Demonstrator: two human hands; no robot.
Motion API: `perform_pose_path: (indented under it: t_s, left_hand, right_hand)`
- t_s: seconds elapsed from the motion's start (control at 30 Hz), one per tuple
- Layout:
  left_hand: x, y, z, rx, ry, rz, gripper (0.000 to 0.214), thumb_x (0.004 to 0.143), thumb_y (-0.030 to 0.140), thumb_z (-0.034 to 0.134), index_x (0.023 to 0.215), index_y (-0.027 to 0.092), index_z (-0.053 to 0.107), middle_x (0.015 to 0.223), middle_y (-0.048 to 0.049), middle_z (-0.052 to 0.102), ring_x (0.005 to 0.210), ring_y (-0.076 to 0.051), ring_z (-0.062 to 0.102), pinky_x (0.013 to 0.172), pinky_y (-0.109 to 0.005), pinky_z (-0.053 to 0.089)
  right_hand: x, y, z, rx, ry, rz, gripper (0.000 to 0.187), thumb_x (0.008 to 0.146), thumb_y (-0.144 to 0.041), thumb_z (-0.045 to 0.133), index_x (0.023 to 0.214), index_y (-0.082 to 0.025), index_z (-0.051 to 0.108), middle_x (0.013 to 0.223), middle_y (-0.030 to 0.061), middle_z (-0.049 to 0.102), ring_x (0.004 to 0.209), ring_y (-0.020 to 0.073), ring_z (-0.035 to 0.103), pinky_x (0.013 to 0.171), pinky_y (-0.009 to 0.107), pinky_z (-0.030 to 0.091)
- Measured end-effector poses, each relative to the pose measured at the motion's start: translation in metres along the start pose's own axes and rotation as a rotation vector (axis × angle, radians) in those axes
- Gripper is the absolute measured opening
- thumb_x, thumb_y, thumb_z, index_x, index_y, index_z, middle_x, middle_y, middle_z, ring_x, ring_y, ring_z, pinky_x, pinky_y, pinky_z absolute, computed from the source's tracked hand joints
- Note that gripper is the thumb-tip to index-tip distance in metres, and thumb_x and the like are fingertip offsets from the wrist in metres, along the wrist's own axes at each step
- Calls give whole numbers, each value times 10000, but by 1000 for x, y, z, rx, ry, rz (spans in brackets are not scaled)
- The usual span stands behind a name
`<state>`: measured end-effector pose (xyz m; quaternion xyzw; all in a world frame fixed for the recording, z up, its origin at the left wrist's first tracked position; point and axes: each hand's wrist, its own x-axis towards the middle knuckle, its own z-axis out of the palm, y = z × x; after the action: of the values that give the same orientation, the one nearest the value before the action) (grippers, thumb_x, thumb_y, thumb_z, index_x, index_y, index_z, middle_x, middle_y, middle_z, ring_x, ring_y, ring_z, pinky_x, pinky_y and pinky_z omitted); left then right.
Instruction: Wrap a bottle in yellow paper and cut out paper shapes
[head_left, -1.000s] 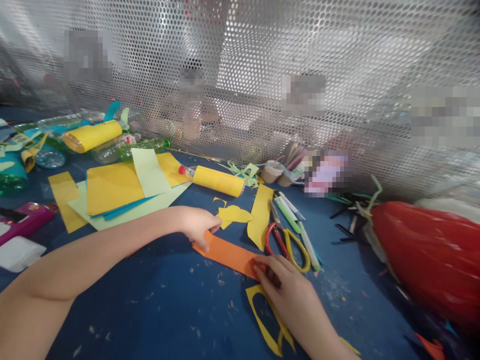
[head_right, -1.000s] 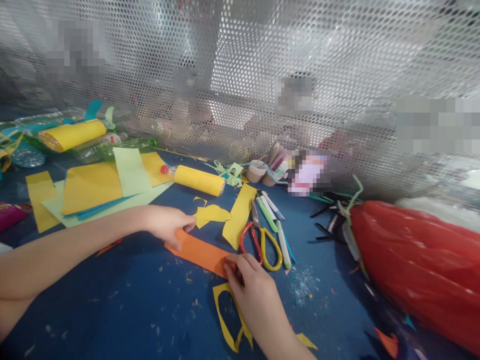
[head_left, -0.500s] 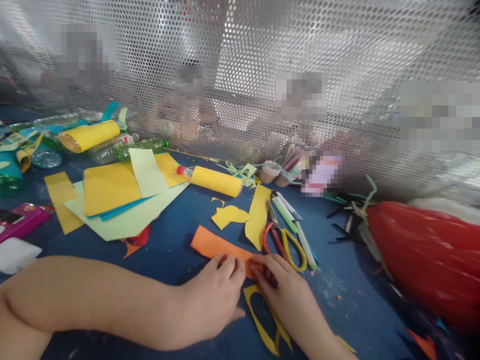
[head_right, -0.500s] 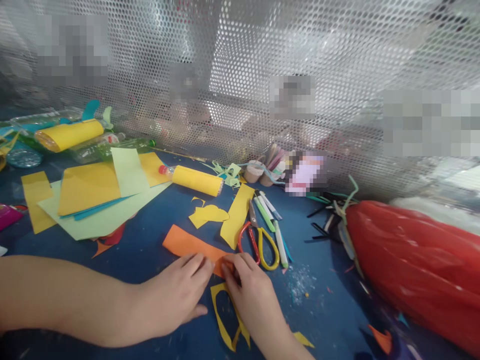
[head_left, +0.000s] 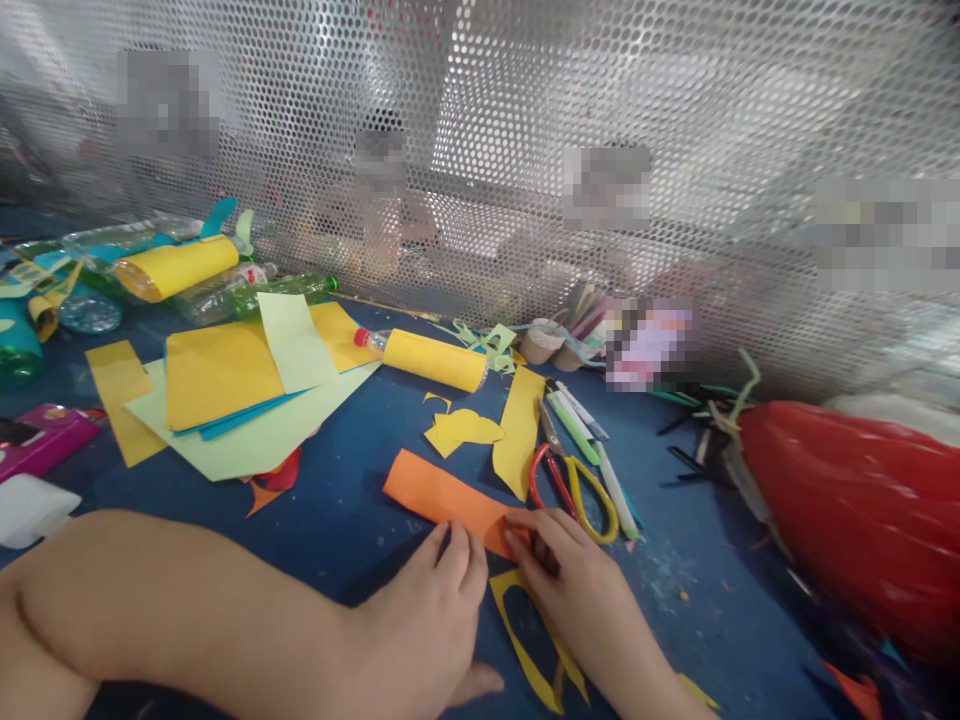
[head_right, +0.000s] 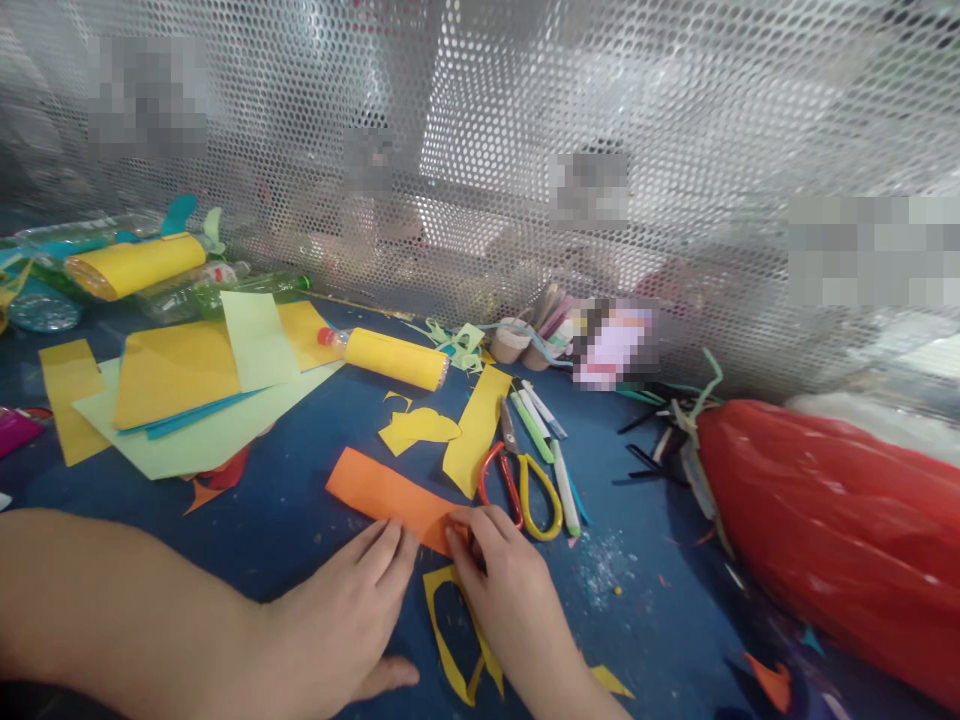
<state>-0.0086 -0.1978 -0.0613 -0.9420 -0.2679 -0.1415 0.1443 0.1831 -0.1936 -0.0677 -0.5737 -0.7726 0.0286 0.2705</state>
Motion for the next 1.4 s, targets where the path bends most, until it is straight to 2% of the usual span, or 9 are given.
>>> perform_pose_path:
  t_s: [0.17, 0.33, 0.57, 0.67, 0.77, 0.87, 0.97, 1.1, 1.4]
  left_hand:
    - [2, -1, -1, -23, -29, -5, 646, 762, 606, 546, 1057, 46, 674, 1087, -190, 655, 984, -307, 592, 850, -386, 435]
    - [-3, 5, 5, 4, 15, -28, 710, 796, 582, 513, 1103, -50, 615, 1119, -262, 619, 1014, -324, 611, 843, -368, 446]
    - [-4, 3, 5, 47, 82, 24, 628, 829, 543, 484, 1070, -17, 635, 1057, -244, 651, 1002, -336, 623, 847, -402, 445]
    - [-3, 2, 6, 50, 83, 28, 620, 833, 537, 485, 1046, -23, 645, 1054, -253, 648, 994, -340, 626, 842, -407, 444]
    - [-3, 2, 6, 46, 67, 33, 613, 843, 523, 481, 1054, -31, 638, 1060, -261, 642, 998, -341, 624, 850, -413, 439]
    - [-3, 3, 5, 45, 71, 29, 619, 839, 523, 483, 1046, -40, 639, 1051, -265, 644, 997, -344, 624, 857, -413, 437]
    - [-3, 2, 5, 50, 80, 43, 613, 845, 518, 475, 1048, -37, 638, 1036, -252, 655, 993, -341, 627, 859, -414, 438]
    - [-3, 2, 5, 55, 63, 51, 591, 859, 504, 461, 1053, -27, 632, 1038, -244, 658, 1004, -338, 622, 864, -420, 434]
    - [-1, 1, -1, 27, 55, 37, 515, 832, 494, 510, 1002, 18, 607, 1016, -247, 665, 1012, -341, 622, 849, -397, 454]
  right_hand:
    - [0, -2, -2, 11, -20, 4, 167, 910, -270, 440, 916, -213, 597, 807, 35, 614, 612, 138, 606, 561, 236, 516]
    - [1, -4, -3, 22, -30, 25, 179, 915, -279, 431, 899, -214, 596, 778, 29, 596, 574, 131, 581, 536, 237, 501]
    - [-1, -2, -2, 24, -37, 21, 184, 921, -267, 422, 905, -205, 595, 807, 39, 591, 600, 131, 572, 562, 243, 504]
    - [-2, -1, -2, -49, 4, -40, 203, 918, -277, 429, 900, -204, 618, 851, 64, 583, 720, 165, 581, 640, 281, 517]
    - [-2, -3, -5, -218, 131, -114, 209, 893, -306, 478, 914, -220, 667, 992, 108, 563, 859, 228, 551, 731, 382, 504]
    - [-3, -9, -9, -258, 179, -227, 199, 866, -245, 516, 970, -234, 685, 1059, 115, 557, 931, 251, 526, 774, 420, 484]
    - [-3, -17, -12, -162, 107, -351, 226, 845, -178, 523, 978, -245, 693, 977, 87, 601, 907, 219, 542, 786, 389, 483]
    - [0, -21, -12, -87, 54, -377, 241, 843, -176, 522, 1005, -238, 690, 902, 73, 621, 866, 200, 557, 778, 368, 487]
    - [2, -25, -14, -236, 119, -491, 236, 864, -131, 453, 798, -196, 670, 724, 21, 634, 754, 164, 563, 855, 366, 444]
